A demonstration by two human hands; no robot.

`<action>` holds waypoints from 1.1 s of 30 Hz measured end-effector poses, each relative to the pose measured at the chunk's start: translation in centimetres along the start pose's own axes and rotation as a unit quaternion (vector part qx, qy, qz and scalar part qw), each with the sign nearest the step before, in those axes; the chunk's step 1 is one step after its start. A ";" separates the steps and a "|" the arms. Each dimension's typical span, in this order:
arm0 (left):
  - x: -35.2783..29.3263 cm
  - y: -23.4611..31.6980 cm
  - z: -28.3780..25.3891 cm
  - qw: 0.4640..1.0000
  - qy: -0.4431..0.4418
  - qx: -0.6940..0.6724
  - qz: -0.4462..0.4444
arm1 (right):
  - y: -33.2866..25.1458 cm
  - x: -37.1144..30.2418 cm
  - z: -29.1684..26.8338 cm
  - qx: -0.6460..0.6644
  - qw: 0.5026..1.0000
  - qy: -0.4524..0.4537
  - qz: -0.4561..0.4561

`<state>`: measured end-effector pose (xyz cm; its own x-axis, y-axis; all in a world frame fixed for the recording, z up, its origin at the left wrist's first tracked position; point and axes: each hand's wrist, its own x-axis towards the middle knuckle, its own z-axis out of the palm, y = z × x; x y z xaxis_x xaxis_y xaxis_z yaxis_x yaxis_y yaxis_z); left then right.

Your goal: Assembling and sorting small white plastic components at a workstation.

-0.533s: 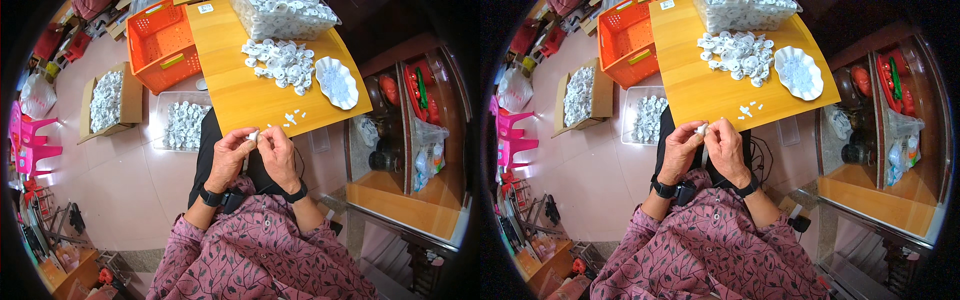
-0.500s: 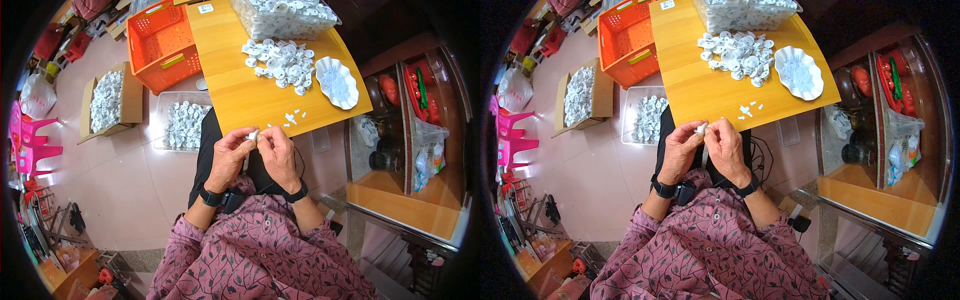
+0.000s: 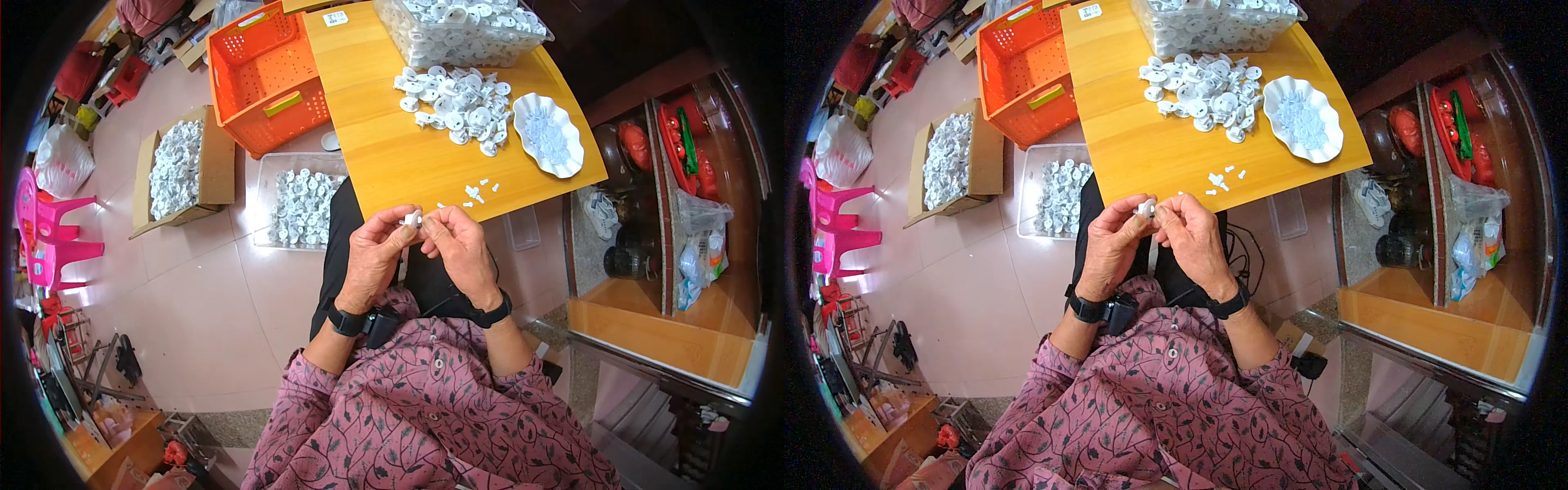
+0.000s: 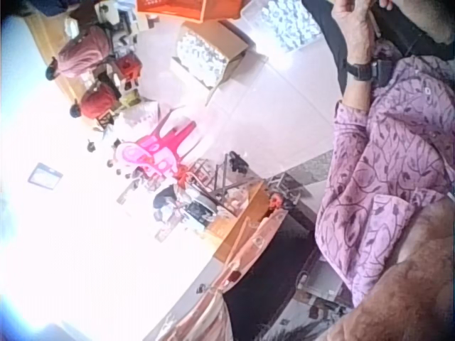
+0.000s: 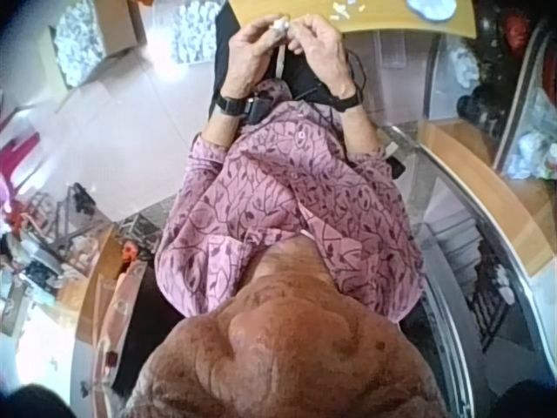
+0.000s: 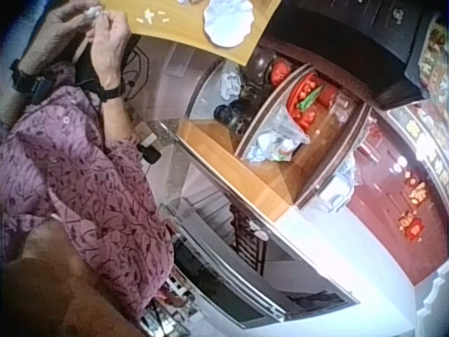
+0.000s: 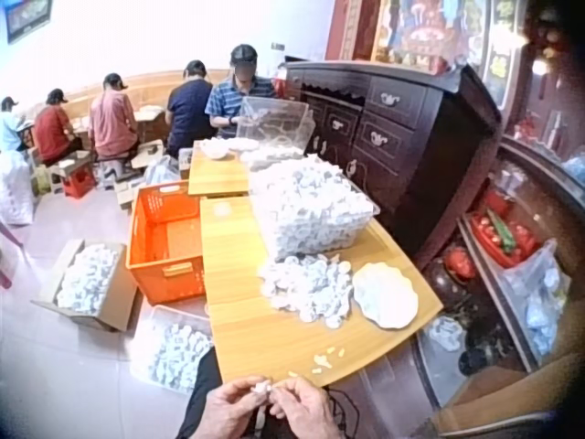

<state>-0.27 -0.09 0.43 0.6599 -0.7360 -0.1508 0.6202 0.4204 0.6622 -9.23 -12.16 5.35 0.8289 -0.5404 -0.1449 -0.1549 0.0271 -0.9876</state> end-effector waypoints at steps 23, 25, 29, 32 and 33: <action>2.0 8.2 -11.1 0.911 0.345 0.194 0.114 | -11.7 -6.8 0.8 -0.083 0.916 -0.149 -0.363; 2.0 7.9 -10.1 0.879 0.368 0.284 0.108 | -13.7 -7.6 1.0 0.029 0.902 -0.157 -0.401; 1.4 6.2 -3.1 0.853 0.210 0.424 0.222 | -16.0 -8.3 1.6 0.111 0.873 -0.162 -0.446; 1.0 3.5 1.0 0.783 0.076 0.558 0.265 | -17.0 -10.9 4.5 0.099 0.889 -0.008 -0.447; 0.9 2.8 2.2 0.746 0.027 0.603 0.281 | -16.9 -10.7 4.9 0.116 0.877 0.035 -0.465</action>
<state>1.16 -0.78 3.76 0.7088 -0.5864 0.3922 -0.5717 -0.1517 0.8063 -12.85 -2.73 23.31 0.5024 -0.4697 0.7259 0.6906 -0.2871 -0.6638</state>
